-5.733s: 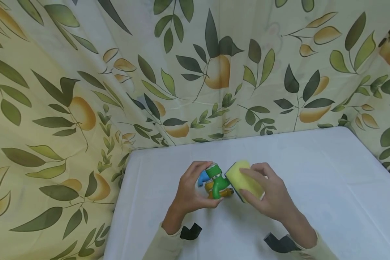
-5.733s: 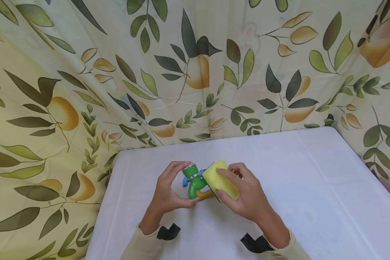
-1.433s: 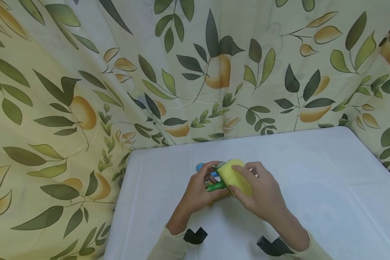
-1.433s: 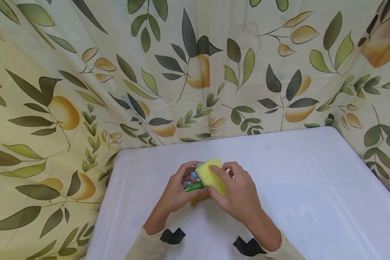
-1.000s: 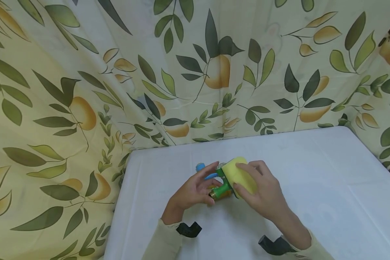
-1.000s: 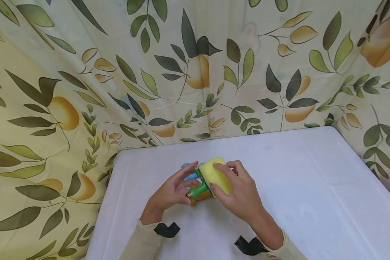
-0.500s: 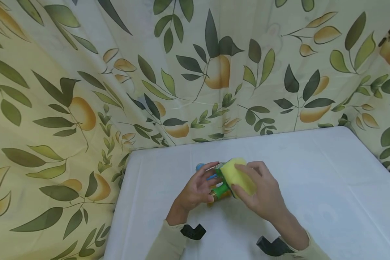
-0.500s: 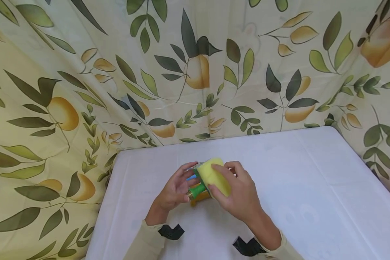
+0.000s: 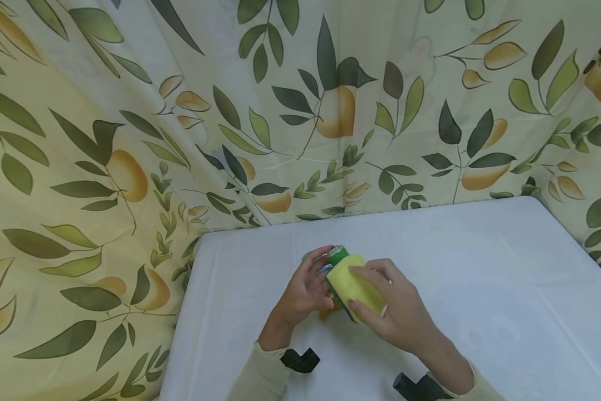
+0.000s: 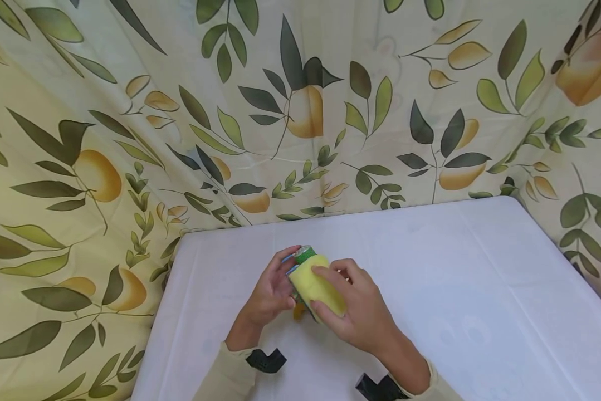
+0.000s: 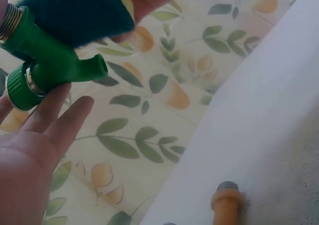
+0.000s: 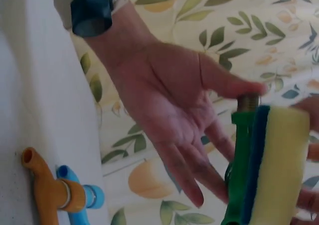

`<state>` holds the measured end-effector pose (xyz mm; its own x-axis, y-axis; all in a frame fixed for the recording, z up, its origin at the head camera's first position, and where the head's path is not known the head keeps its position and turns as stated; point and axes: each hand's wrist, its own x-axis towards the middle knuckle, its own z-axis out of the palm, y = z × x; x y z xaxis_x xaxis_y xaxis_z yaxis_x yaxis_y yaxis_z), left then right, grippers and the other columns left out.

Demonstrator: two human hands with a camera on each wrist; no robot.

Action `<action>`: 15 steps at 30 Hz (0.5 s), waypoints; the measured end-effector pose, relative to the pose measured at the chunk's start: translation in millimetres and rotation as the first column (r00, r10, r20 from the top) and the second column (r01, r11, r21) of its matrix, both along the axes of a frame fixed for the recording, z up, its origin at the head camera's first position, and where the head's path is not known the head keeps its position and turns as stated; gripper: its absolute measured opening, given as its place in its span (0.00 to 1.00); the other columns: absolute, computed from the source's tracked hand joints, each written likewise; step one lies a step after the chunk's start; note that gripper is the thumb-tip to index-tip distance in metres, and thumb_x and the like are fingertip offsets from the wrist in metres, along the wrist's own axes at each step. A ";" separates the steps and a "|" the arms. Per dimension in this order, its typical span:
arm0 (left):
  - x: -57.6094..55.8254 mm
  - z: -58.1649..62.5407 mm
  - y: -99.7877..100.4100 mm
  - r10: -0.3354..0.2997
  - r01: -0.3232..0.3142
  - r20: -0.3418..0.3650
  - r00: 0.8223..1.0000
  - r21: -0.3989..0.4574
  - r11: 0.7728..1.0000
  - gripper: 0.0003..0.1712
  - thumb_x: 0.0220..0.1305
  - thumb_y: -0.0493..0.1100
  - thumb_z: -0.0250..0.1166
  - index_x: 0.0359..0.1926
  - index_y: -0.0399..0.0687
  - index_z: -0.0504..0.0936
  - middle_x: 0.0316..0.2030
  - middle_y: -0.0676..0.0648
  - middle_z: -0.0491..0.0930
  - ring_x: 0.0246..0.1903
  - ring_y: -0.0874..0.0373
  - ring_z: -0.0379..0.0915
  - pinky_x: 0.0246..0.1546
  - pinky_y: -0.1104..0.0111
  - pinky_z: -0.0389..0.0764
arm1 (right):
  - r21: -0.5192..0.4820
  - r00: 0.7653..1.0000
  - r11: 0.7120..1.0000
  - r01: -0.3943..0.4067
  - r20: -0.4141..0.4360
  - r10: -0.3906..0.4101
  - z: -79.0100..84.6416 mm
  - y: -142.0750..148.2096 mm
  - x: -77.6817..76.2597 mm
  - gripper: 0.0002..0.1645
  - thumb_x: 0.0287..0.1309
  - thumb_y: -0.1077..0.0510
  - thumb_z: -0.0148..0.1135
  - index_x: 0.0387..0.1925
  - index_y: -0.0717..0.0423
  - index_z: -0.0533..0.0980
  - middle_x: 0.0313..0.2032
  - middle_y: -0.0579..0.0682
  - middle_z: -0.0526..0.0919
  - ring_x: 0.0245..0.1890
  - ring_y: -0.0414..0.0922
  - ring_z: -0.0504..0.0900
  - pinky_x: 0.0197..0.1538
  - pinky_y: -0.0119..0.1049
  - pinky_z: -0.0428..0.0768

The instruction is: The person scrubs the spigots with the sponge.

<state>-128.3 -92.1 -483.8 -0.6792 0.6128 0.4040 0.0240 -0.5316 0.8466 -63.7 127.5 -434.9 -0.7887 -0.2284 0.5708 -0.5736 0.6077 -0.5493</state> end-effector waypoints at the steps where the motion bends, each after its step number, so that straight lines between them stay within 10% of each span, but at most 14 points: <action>1: 0.1 0.2 -0.2 0.020 -0.020 -0.001 1.000 -0.005 1.000 0.61 0.55 0.48 0.80 0.78 0.41 0.50 0.72 0.46 0.64 0.68 0.55 0.68 0.64 0.68 0.77 | -0.002 0.998 0.999 -0.053 -0.020 0.053 -0.5 -0.3 0.5 0.35 0.45 0.55 0.78 0.58 0.44 0.80 0.50 0.46 0.77 0.43 0.41 0.78 0.37 0.33 0.81; 11: 2.4 5.1 -2.1 0.046 -0.045 -0.032 0.998 0.041 0.998 0.62 0.48 0.52 0.80 0.77 0.41 0.54 0.69 0.47 0.67 0.64 0.58 0.72 0.62 0.68 0.79 | -0.014 0.984 0.997 -0.082 -0.160 0.079 -7.3 8.1 -7.3 0.26 0.53 0.47 0.73 0.54 0.47 0.83 0.46 0.48 0.76 0.41 0.40 0.74 0.40 0.28 0.76; 15: 3.0 8.0 -2.9 0.043 -0.039 -0.063 0.997 0.056 0.998 0.62 0.50 0.54 0.80 0.77 0.40 0.53 0.70 0.46 0.67 0.64 0.57 0.72 0.66 0.64 0.76 | -0.024 0.987 0.999 0.029 -0.157 -0.032 -9.5 12.8 -10.7 0.28 0.50 0.48 0.73 0.55 0.48 0.83 0.46 0.49 0.77 0.42 0.41 0.73 0.39 0.26 0.74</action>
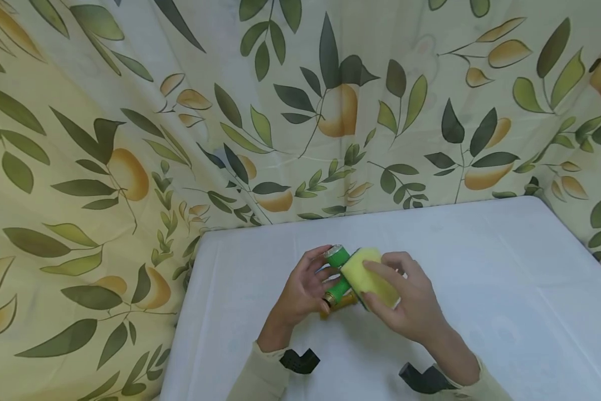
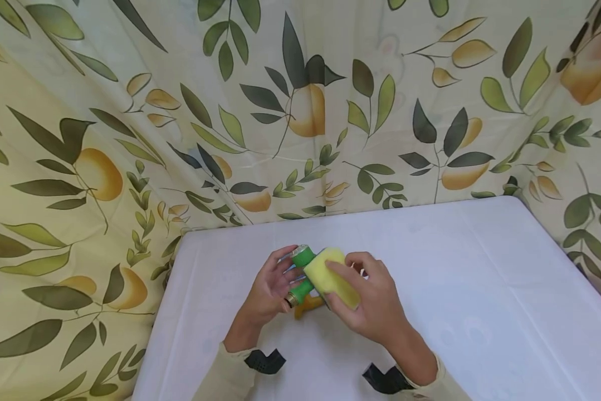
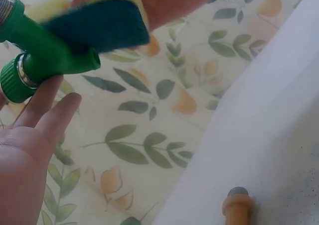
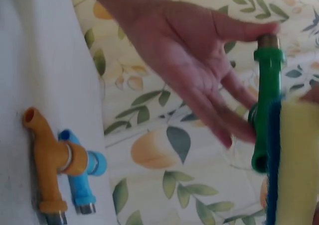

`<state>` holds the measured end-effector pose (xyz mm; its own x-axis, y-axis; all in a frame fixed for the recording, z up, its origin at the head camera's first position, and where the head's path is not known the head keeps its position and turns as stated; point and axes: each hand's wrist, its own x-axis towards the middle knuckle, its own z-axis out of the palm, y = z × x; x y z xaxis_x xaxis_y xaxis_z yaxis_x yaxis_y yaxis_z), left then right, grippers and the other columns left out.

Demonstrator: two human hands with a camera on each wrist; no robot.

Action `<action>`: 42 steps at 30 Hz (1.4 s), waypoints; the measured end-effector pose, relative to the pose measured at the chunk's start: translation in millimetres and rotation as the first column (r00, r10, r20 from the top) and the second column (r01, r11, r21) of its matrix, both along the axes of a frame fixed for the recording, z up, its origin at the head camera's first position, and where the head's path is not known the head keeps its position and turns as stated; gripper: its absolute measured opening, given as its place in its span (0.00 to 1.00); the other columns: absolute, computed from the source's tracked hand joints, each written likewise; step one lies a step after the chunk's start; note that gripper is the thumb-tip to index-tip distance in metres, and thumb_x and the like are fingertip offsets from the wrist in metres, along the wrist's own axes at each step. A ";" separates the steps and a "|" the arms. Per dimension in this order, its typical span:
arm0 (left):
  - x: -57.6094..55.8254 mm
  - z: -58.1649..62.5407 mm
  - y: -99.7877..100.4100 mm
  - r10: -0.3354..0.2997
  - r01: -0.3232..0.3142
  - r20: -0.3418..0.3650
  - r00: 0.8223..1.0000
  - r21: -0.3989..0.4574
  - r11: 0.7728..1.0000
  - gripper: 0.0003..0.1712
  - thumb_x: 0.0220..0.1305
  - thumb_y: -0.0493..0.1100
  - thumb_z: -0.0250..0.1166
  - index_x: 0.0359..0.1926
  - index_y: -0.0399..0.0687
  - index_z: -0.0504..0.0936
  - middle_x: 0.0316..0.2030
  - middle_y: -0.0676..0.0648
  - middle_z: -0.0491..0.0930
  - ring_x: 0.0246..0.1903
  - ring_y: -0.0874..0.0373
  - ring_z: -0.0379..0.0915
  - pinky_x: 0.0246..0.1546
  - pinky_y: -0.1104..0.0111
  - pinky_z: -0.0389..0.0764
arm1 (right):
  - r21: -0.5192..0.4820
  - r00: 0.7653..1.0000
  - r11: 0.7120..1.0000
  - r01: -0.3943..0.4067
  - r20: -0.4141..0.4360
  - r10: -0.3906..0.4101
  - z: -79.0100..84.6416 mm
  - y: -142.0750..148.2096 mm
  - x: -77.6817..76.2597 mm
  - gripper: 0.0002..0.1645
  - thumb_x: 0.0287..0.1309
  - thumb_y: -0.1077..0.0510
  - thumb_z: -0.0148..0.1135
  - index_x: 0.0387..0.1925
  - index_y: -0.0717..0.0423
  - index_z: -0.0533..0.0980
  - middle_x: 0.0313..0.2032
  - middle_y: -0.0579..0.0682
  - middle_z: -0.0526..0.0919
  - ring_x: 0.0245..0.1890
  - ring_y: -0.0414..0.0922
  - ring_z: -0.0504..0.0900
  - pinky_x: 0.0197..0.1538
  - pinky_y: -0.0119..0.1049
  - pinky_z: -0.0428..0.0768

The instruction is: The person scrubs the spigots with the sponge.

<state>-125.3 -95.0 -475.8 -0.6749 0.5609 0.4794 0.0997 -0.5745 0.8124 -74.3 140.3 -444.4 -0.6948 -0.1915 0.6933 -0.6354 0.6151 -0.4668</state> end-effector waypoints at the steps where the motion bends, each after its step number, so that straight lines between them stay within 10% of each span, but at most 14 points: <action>1: -0.1 0.3 0.0 0.000 0.000 -0.005 1.000 0.004 1.000 0.62 0.50 0.54 0.79 0.77 0.40 0.53 0.69 0.46 0.68 0.64 0.57 0.72 0.67 0.63 0.76 | 0.008 0.999 0.999 0.034 0.021 -0.034 -0.3 0.9 0.3 0.29 0.48 0.49 0.74 0.55 0.47 0.82 0.46 0.49 0.76 0.42 0.40 0.73 0.38 0.26 0.74; 11: -0.9 0.2 0.7 -0.015 0.015 -0.018 1.000 0.000 1.000 0.60 0.56 0.53 0.77 0.78 0.39 0.51 0.69 0.46 0.68 0.65 0.57 0.72 0.68 0.62 0.75 | 0.020 0.981 0.991 0.131 0.139 -0.132 1.8 1.2 -0.5 0.34 0.43 0.56 0.77 0.56 0.48 0.81 0.46 0.49 0.75 0.39 0.41 0.75 0.33 0.33 0.80; 34: 2.0 1.0 4.6 -0.045 0.040 -0.056 0.997 -0.085 0.996 0.60 0.61 0.54 0.74 0.78 0.31 0.46 0.70 0.48 0.66 0.69 0.57 0.69 0.70 0.63 0.71 | 0.033 0.994 0.999 0.016 0.103 -0.020 9.1 2.1 -4.2 0.35 0.43 0.56 0.77 0.58 0.46 0.80 0.49 0.48 0.77 0.44 0.41 0.77 0.37 0.36 0.82; 42: 2.2 3.0 4.3 0.071 -0.074 -0.026 0.997 -0.142 0.987 0.63 0.53 0.57 0.77 0.77 0.34 0.51 0.69 0.47 0.67 0.66 0.58 0.71 0.67 0.67 0.75 | -0.011 0.968 0.969 -0.248 0.046 0.248 9.4 -0.7 2.3 0.34 0.40 0.57 0.77 0.55 0.46 0.82 0.48 0.46 0.77 0.44 0.39 0.75 0.44 0.28 0.78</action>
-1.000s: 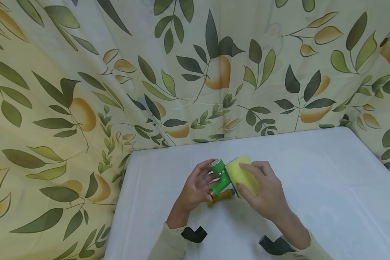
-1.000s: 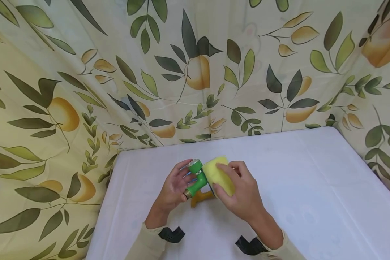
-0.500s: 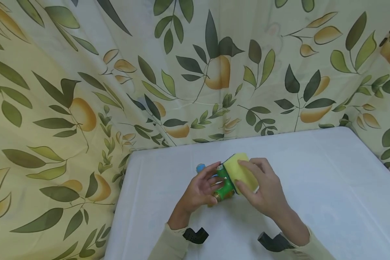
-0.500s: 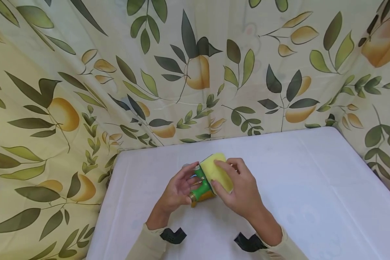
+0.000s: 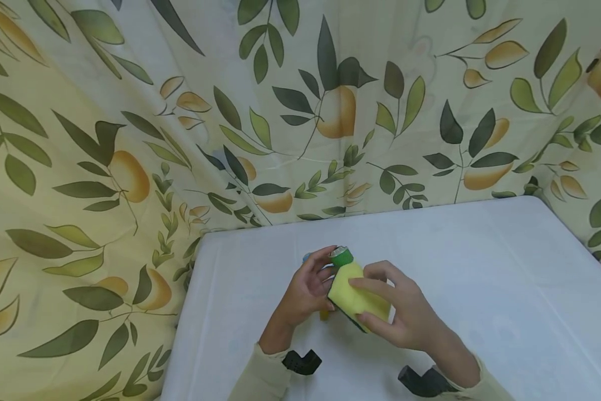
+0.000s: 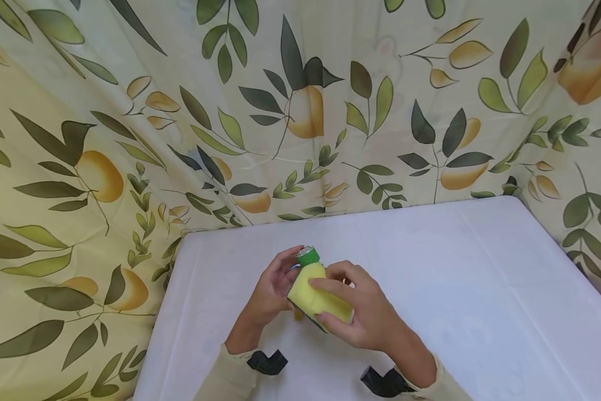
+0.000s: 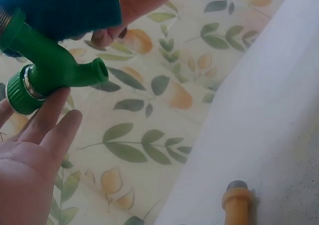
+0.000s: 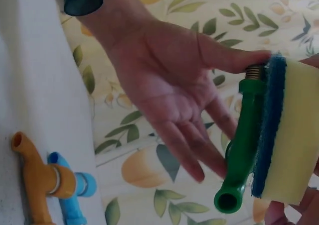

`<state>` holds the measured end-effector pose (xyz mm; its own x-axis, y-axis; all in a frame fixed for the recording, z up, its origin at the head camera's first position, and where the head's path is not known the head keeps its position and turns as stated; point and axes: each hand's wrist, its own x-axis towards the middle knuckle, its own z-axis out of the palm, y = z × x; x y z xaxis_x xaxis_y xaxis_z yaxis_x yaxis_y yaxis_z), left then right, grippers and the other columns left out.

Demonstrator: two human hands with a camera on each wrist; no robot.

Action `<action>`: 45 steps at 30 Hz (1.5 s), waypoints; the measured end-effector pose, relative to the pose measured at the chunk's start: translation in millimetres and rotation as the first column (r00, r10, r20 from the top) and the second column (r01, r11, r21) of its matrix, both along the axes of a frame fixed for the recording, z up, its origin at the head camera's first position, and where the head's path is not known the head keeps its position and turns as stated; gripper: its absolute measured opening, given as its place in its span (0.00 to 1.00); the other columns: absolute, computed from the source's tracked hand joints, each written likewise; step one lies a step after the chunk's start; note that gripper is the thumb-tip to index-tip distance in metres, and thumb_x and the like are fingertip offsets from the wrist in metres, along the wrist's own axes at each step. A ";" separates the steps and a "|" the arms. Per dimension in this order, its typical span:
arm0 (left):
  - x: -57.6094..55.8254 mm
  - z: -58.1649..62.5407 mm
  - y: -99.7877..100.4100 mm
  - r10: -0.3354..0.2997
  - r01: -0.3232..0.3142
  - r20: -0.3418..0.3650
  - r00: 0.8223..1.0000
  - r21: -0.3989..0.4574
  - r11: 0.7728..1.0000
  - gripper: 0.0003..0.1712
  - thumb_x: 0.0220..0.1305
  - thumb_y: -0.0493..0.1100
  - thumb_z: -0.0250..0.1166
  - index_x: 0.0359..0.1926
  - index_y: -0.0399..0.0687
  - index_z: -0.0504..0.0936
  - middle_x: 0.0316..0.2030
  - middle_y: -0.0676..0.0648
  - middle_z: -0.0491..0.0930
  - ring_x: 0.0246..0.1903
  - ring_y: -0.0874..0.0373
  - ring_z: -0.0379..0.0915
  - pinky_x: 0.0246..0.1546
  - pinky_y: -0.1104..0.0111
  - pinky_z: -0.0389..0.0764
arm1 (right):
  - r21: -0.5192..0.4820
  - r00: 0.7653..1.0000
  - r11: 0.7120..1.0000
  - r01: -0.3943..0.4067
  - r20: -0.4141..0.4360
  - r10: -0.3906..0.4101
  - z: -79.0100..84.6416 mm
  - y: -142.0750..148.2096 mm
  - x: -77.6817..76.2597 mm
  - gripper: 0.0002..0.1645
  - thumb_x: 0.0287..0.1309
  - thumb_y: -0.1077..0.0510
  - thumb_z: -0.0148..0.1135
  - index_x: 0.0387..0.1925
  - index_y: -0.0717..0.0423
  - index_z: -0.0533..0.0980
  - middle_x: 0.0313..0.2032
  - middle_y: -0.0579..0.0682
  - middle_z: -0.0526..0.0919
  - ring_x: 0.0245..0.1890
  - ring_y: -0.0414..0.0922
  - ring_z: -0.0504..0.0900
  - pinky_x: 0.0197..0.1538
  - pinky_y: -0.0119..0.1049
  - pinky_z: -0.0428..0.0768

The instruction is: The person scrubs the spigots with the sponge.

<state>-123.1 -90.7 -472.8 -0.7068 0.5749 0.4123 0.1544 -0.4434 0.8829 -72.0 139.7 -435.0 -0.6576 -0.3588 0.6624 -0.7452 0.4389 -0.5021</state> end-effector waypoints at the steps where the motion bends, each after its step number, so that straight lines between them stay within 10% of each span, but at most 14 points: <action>1: 0.1 -0.2 -0.2 0.005 -0.005 -0.001 1.000 -0.003 1.000 0.63 0.53 0.57 0.77 0.77 0.34 0.51 0.68 0.47 0.67 0.66 0.58 0.71 0.67 0.67 0.75 | 0.007 1.000 1.000 0.019 -0.008 -0.019 -0.3 -0.3 -0.3 0.33 0.41 0.57 0.77 0.55 0.46 0.82 0.48 0.46 0.77 0.44 0.39 0.75 0.44 0.27 0.78; 14: 2.4 3.6 -1.8 0.037 -0.063 -0.200 0.979 -0.123 0.990 0.59 0.57 0.56 0.74 0.78 0.33 0.53 0.73 0.27 0.58 0.70 0.58 0.66 0.71 0.55 0.69 | 0.035 0.954 0.976 0.214 -0.221 -0.201 0.2 3.2 -15.0 0.28 0.68 0.34 0.54 0.50 0.47 0.85 0.44 0.52 0.79 0.41 0.45 0.72 0.42 0.34 0.69; 25: 7.7 11.6 -2.4 0.111 -0.167 -0.214 0.971 -0.263 0.950 0.55 0.58 0.58 0.75 0.79 0.49 0.56 0.70 0.37 0.66 0.67 0.48 0.73 0.69 0.56 0.74 | 0.137 0.927 0.968 0.211 -0.343 -0.154 9.0 5.8 -20.8 0.24 0.69 0.37 0.52 0.49 0.43 0.86 0.42 0.53 0.80 0.38 0.49 0.73 0.38 0.45 0.71; 35: 10.8 14.4 -3.0 0.153 -0.262 -0.307 0.939 -0.353 0.898 0.57 0.48 0.34 0.81 0.77 0.48 0.60 0.70 0.44 0.70 0.64 0.53 0.74 0.69 0.56 0.74 | 0.113 0.974 0.970 0.214 -0.101 -0.203 11.5 12.0 -16.0 0.24 0.53 0.45 0.71 0.53 0.45 0.85 0.46 0.48 0.78 0.41 0.41 0.72 0.36 0.37 0.75; 45: 14.4 18.2 0.2 0.177 -0.394 -0.449 0.876 -0.453 0.799 0.61 0.42 0.45 0.86 0.76 0.62 0.61 0.69 0.57 0.69 0.68 0.60 0.68 0.70 0.60 0.72 | 0.132 0.967 0.960 0.245 0.036 -0.252 23.6 12.5 -14.3 0.30 0.45 0.57 0.75 0.55 0.43 0.84 0.47 0.45 0.76 0.40 0.39 0.70 0.32 0.31 0.74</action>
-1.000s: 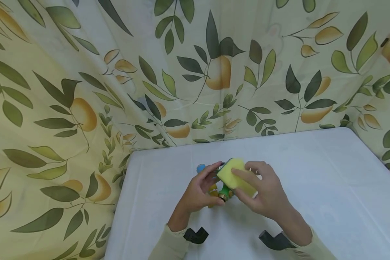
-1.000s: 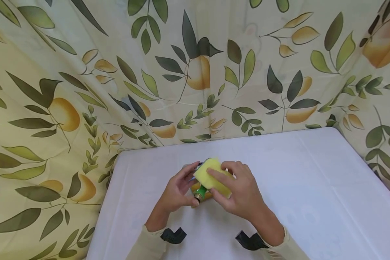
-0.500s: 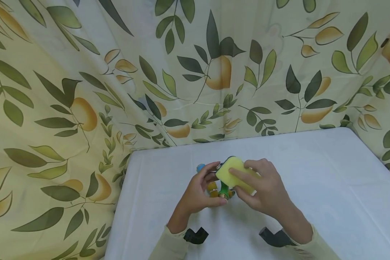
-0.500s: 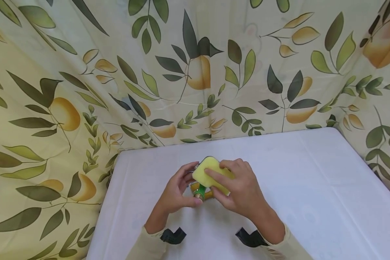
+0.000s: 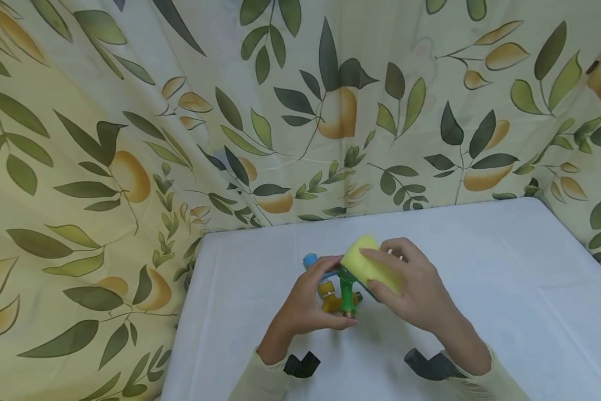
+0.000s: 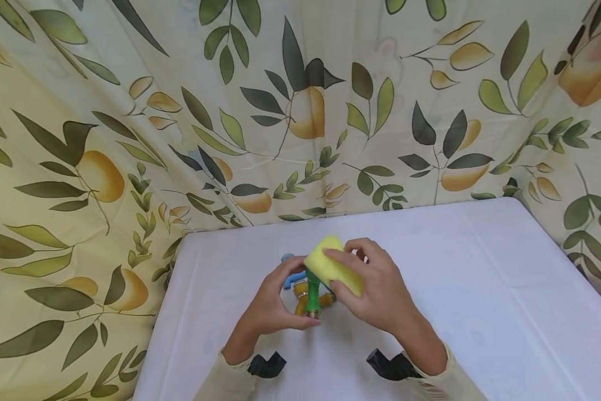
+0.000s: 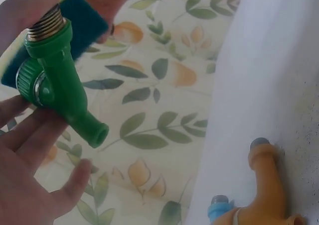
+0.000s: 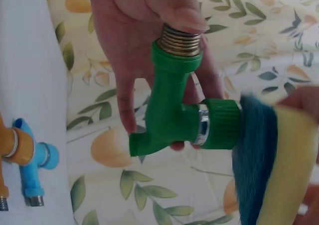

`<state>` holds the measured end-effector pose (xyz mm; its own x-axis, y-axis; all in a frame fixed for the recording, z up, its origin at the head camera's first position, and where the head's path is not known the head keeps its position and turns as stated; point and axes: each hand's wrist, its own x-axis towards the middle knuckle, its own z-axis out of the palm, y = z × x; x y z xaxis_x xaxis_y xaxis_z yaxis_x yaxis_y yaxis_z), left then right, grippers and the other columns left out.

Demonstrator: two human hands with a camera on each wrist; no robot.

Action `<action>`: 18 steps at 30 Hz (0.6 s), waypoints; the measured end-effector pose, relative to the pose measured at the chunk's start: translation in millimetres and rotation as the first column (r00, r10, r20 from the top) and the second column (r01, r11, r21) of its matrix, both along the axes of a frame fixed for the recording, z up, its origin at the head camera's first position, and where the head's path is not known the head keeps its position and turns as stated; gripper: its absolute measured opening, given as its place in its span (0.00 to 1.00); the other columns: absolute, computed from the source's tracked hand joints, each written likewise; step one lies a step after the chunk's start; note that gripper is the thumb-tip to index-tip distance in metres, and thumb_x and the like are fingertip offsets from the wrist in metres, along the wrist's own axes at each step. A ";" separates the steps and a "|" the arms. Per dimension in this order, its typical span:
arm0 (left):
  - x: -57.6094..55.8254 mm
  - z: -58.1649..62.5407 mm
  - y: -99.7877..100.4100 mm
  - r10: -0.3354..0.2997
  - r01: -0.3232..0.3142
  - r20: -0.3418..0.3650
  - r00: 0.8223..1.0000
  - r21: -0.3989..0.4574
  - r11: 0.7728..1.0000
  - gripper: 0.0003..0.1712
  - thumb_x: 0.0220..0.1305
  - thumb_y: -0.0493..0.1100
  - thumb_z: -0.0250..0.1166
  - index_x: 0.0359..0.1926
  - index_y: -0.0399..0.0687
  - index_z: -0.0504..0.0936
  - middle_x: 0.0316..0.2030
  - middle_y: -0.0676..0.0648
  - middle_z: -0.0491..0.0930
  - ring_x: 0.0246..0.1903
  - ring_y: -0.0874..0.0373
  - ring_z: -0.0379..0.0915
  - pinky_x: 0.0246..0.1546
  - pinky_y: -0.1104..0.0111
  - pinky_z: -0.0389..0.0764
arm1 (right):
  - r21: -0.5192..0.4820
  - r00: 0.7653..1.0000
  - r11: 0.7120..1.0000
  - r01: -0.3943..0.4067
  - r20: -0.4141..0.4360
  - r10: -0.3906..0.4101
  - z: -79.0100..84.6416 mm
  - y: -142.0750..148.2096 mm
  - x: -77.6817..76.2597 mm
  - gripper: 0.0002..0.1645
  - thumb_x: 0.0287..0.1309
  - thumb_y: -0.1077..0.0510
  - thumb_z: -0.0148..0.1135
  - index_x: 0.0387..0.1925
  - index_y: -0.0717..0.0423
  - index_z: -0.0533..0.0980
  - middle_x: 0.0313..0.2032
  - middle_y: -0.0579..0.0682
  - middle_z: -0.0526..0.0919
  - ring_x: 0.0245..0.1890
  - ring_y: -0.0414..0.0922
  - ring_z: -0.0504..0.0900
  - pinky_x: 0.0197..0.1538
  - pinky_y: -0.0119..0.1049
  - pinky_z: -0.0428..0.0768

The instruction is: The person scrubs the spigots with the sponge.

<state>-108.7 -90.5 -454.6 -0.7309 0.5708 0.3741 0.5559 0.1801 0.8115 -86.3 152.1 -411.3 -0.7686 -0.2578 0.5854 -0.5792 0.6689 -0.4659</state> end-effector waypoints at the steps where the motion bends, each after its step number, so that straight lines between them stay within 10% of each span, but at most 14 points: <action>1: 0.4 0.4 0.2 0.002 -0.002 -0.017 1.000 -0.010 1.000 0.61 0.42 0.46 0.86 0.76 0.61 0.61 0.69 0.57 0.69 0.68 0.60 0.68 0.70 0.60 0.73 | 0.001 1.000 1.000 -0.008 -0.006 0.008 0.5 0.3 -0.1 0.29 0.45 0.57 0.74 0.54 0.43 0.84 0.47 0.45 0.76 0.41 0.40 0.70 0.32 0.32 0.74; 12: 0.1 -0.3 1.1 0.110 -0.109 -0.019 0.994 0.040 0.993 0.59 0.45 0.44 0.84 0.75 0.56 0.61 0.65 0.49 0.70 0.62 0.56 0.73 0.63 0.63 0.79 | 0.017 0.984 0.984 -0.175 -0.039 0.175 -5.1 2.8 7.6 0.32 0.37 0.55 0.78 0.52 0.39 0.85 0.46 0.43 0.76 0.43 0.38 0.71 0.37 0.34 0.79; 18: -4.4 0.0 -3.4 0.003 -0.025 0.111 0.994 0.189 0.982 0.52 0.54 0.44 0.80 0.75 0.49 0.62 0.66 0.43 0.70 0.64 0.49 0.73 0.65 0.62 0.77 | 0.058 0.990 0.991 -0.121 -0.071 0.125 -9.6 4.9 8.4 0.31 0.38 0.54 0.77 0.51 0.40 0.85 0.47 0.45 0.76 0.45 0.39 0.72 0.39 0.34 0.78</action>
